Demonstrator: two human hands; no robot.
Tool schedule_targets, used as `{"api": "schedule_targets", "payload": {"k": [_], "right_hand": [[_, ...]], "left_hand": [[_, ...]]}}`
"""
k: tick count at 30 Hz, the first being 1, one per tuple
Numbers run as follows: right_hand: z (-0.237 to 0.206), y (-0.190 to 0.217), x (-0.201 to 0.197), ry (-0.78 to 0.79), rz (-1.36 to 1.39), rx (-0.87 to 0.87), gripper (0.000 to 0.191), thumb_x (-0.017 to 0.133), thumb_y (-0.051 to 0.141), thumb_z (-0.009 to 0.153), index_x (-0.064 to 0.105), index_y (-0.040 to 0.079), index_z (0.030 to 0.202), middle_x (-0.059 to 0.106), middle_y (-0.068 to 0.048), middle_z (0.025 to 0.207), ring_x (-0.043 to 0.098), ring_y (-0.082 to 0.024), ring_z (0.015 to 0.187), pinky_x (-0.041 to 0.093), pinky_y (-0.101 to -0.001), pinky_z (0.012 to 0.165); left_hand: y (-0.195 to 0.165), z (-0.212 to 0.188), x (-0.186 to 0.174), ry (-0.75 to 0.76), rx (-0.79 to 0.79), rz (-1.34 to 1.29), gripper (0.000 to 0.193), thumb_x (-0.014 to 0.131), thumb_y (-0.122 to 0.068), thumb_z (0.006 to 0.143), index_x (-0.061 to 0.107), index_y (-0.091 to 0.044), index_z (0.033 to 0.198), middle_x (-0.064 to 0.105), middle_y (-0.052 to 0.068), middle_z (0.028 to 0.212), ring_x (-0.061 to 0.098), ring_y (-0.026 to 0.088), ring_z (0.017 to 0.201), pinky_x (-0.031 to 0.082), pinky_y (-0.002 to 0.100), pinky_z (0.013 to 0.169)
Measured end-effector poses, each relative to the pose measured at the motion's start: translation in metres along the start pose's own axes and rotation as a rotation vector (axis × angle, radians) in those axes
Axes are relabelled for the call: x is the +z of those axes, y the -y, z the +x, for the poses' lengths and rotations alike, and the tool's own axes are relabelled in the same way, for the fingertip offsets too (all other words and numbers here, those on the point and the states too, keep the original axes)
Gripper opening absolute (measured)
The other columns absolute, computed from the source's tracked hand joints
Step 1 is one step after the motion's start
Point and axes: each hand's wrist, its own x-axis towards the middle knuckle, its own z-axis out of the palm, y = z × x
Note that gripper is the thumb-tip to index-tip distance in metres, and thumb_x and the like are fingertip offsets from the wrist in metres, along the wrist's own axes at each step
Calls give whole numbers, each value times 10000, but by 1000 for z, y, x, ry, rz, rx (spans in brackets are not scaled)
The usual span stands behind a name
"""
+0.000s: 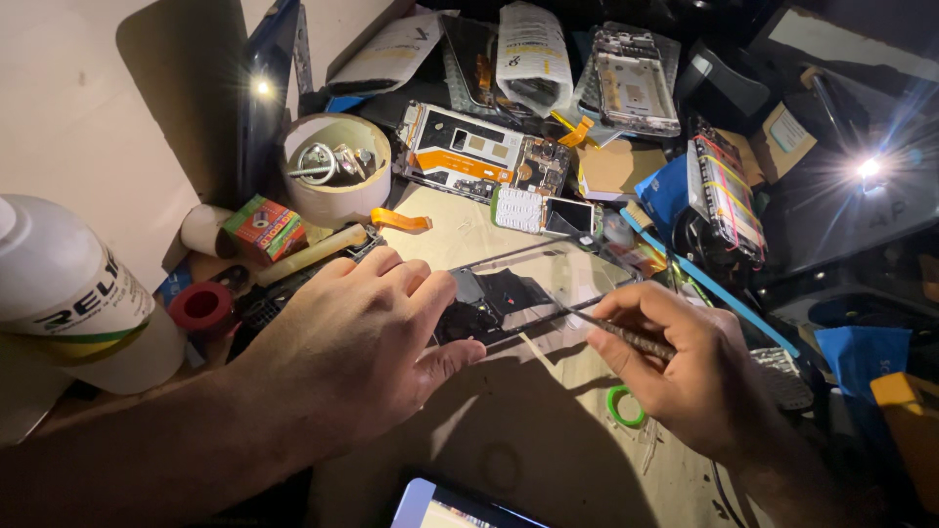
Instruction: The person pries along the edge of a smartphone frame with a thin blade to separate the screen assembly, then works on the exposed phone body, picking at a small internal component with tweezers. They hold the phone steady with one hand while manipulating the part with the other on a cluttered repair workbench.
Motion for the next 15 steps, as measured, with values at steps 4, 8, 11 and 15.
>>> {"api": "schedule_targets", "payload": {"k": [4,8,11,15], "right_hand": [[0,-3,0,-25,8,-154,196,761,161,854,722,35,1000,782,-40,801,728,-90,652,569,-252,586],[1,-4,0,-77,-75,-269,188,740,167,888,750,32,1018,774,-59,851,711,-128,681,542,-278,584],[1,-3,0,-85,-96,-272,195,741,178,895,751,29,1021,769,-58,831,703,-134,665,530,-285,593],[-1,1,0,8,-74,10,238,801,174,842,747,50,1038,743,-50,765,637,-137,584,498,-297,529]], "left_hand": [[-1,-1,0,10,-13,-7,465,637,-499,887,639,-35,920,683,140,889,626,332,935,497,437,753],[0,0,0,24,-22,-1,469,631,-505,894,639,-37,927,683,140,891,624,334,933,494,443,757],[-1,0,-1,31,-21,0,465,627,-503,899,639,-40,929,683,140,892,623,334,933,493,447,759],[-1,0,0,22,-25,-9,462,634,-499,892,639,-39,933,685,139,897,623,334,934,492,448,753]]}}
